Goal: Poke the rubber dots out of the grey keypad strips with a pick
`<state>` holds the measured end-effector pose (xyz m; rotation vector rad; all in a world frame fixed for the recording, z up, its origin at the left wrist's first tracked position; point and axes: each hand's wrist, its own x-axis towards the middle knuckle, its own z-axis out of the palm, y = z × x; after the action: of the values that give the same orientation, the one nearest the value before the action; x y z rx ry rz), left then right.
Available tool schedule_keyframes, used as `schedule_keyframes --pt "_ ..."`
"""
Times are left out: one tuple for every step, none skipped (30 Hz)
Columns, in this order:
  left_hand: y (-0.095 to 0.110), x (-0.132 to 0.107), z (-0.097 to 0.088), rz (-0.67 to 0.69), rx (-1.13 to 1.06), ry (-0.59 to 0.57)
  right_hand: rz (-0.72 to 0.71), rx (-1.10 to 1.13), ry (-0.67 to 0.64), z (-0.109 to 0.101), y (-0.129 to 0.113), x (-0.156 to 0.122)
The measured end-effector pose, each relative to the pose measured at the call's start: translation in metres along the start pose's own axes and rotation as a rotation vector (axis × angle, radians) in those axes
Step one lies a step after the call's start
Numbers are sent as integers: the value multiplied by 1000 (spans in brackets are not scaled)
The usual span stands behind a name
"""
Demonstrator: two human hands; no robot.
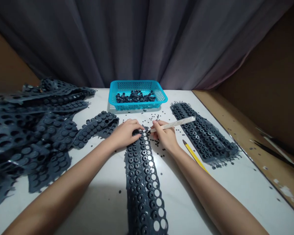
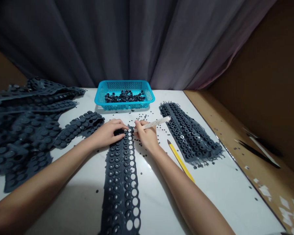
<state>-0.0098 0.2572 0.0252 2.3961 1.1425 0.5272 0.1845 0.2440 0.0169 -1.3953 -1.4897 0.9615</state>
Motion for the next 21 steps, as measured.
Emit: schedule_keyframes --pt "-1 2 0 9 15 -31 -16 12 -4 4 2 -2" --pt "-2 4 0 16 20 -55 -30 19 -10 7 4 -4" --pt "-3 5 0 21 23 -73 -42 20 -17 10 4 -5" --pt "-4 6 -1 23 25 -85 -54 14 -20 12 4 -6" --pt "-5 6 -1 25 29 -94 -64 3 -22 14 4 -6" --pt "-5 6 -1 28 35 -103 -73 -11 -20 14 3 -6" --pt "-6 6 -2 31 44 -112 -81 -27 -20 15 2 -6" --pt "-6 6 -2 34 55 -121 -88 -41 -19 15 1 -6" --pt "-5 5 -2 37 67 -128 -92 -53 -21 15 1 -6" --pt "-5 5 -2 39 78 -133 -96 -64 -24 15 0 -6" --pt "-5 6 -2 40 88 -135 -99 -73 -28 15 0 -6" --pt "-4 6 -2 41 96 -135 -101 -80 -31 15 0 -6" --pt "-4 6 -2 42 104 -134 -102 -85 -30 15 -1 -6" --pt "-3 6 -3 43 113 -132 -102 -88 -27 15 -1 -6" --pt "-2 6 -3 44 123 -129 -101 -90 -23 15 -1 -7" --pt "-2 6 -3 45 131 -127 -99 -91 -19 16 -1 -7" --pt "-1 6 -3 47 139 -125 -100 -94 -16 16 -2 -7" --pt "-1 6 -3 49 147 -125 -104 -100 -17 16 -2 -7" --pt "-1 5 -3 52 155 -125 -111 -106 -21 16 -2 -7" --pt "0 5 -2 57 163 -126 -122 -117 -27 17 -2 -7" --pt "0 5 -2 65 175 -125 -135 -134 -34 17 -2 -7"
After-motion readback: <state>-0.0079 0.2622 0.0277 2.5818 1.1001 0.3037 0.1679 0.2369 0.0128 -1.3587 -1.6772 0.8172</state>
